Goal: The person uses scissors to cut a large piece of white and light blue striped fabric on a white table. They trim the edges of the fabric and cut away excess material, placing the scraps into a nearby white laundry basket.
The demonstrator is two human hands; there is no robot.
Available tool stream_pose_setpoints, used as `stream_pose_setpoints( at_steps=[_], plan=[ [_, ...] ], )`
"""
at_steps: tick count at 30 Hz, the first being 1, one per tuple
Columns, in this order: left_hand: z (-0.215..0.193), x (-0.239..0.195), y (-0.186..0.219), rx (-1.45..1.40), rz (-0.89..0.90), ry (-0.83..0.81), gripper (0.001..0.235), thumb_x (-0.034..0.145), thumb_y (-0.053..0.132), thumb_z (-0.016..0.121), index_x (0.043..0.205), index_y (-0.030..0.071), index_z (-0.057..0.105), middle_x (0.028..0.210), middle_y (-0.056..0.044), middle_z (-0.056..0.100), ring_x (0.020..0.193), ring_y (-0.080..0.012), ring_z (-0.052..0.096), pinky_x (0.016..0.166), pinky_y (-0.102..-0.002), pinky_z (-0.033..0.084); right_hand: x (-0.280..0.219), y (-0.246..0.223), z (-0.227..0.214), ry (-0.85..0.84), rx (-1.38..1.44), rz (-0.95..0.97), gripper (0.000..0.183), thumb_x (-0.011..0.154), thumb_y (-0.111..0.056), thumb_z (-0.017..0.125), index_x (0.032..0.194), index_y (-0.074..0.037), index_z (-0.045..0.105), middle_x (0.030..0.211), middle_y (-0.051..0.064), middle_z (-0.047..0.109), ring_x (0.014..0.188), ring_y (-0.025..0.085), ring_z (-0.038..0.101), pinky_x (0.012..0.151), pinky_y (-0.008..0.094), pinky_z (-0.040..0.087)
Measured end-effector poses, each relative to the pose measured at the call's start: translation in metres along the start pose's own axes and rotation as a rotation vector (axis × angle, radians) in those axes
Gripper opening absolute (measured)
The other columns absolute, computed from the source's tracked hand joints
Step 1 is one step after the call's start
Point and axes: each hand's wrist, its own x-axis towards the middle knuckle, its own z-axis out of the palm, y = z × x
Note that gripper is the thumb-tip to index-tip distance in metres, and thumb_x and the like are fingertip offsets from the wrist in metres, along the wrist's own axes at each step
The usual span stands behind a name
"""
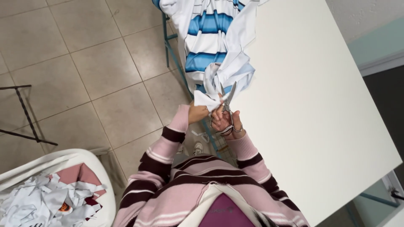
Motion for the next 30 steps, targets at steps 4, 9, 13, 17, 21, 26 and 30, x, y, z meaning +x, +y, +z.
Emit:
stream_pose_setpoints(
  at_steps=[4, 9, 13, 17, 21, 26, 30],
  plan=[
    [-0.014, -0.008, 0.03, 0.513, 0.296, -0.069, 0.022, 0.103, 0.019, 0.061, 0.115, 0.006, 0.075, 0.092, -0.01, 0.078, 0.08, -0.0216, 0.075, 0.069, -0.032, 0.06, -0.002, 0.008, -0.017, -0.032, 0.01, 0.007, 0.062, 0.095, -0.07, 0.061, 0.103, -0.009, 0.052, 0.099, 0.002, 0.048, 0.084, 0.011, 0.047, 0.075, 0.028, 0.041],
    [-0.023, -0.014, 0.077, 0.415, 0.215, -0.209, 0.014, 0.095, 0.016, 0.063, 0.102, 0.013, 0.074, 0.092, -0.004, 0.08, 0.083, -0.0197, 0.079, 0.073, -0.031, 0.063, -0.008, 0.007, -0.01, 0.102, -0.175, -0.02, 0.056, 0.095, -0.063, 0.067, 0.098, -0.009, 0.051, 0.091, 0.001, 0.05, 0.07, 0.006, 0.042, 0.059, 0.023, 0.038],
    [-0.017, -0.015, 0.069, 0.79, 0.176, -0.252, 0.009, 0.092, 0.019, 0.069, 0.096, 0.014, 0.076, 0.086, -0.009, 0.076, 0.081, -0.0277, 0.075, 0.07, -0.041, 0.056, -0.009, 0.008, -0.047, 0.098, -0.249, -0.064, 0.053, 0.102, -0.058, 0.065, 0.095, -0.008, 0.052, 0.08, 0.0, 0.048, 0.058, 0.005, 0.037, 0.049, 0.019, 0.033],
    [-0.019, -0.019, 0.04, 0.864, 0.113, -0.073, 0.024, 0.086, 0.01, 0.066, 0.108, 0.01, 0.075, 0.085, -0.016, 0.073, 0.078, -0.036, 0.071, 0.068, -0.047, 0.054, 0.007, -0.03, -0.01, 0.199, -0.503, -0.017, 0.036, 0.102, -0.04, 0.068, 0.09, -0.01, 0.052, 0.077, -0.001, 0.05, 0.057, 0.007, 0.043, 0.048, 0.021, 0.037],
    [-0.002, -0.026, 0.0, 0.447, 0.26, -0.003, 0.016, 0.08, 0.009, 0.063, 0.094, 0.004, 0.07, 0.092, -0.02, 0.071, 0.084, -0.0376, 0.07, 0.075, -0.046, 0.055, 0.024, -0.033, -0.038, 0.149, -1.047, -0.233, 0.018, 0.094, -0.009, 0.069, 0.107, -0.006, 0.057, 0.104, 0.003, 0.064, 0.073, 0.009, 0.055, 0.066, 0.023, 0.047],
    [-0.027, -0.062, -0.043, 0.363, 0.176, 0.322, 0.018, 0.074, 0.002, 0.064, 0.09, -0.004, 0.066, 0.087, -0.025, 0.069, 0.084, -0.0415, 0.069, 0.076, -0.048, 0.052, 0.044, -0.009, -0.137, 0.196, -1.023, 0.058, 0.017, 0.094, -0.003, 0.072, 0.103, -0.003, 0.058, 0.087, 0.005, 0.063, 0.069, 0.011, 0.057, 0.06, 0.026, 0.045],
    [-0.068, -0.193, -0.154, 0.465, 0.305, 1.008, 0.032, 0.083, 0.001, 0.062, 0.114, -0.003, 0.067, 0.106, -0.025, 0.07, 0.098, -0.0379, 0.069, 0.087, -0.044, 0.053, 0.06, -0.036, -0.158, 0.215, -1.022, -0.043, 0.019, 0.097, -0.003, 0.074, 0.106, -0.004, 0.057, 0.092, 0.009, 0.068, 0.082, 0.018, 0.069, 0.078, 0.031, 0.06]
  ],
)
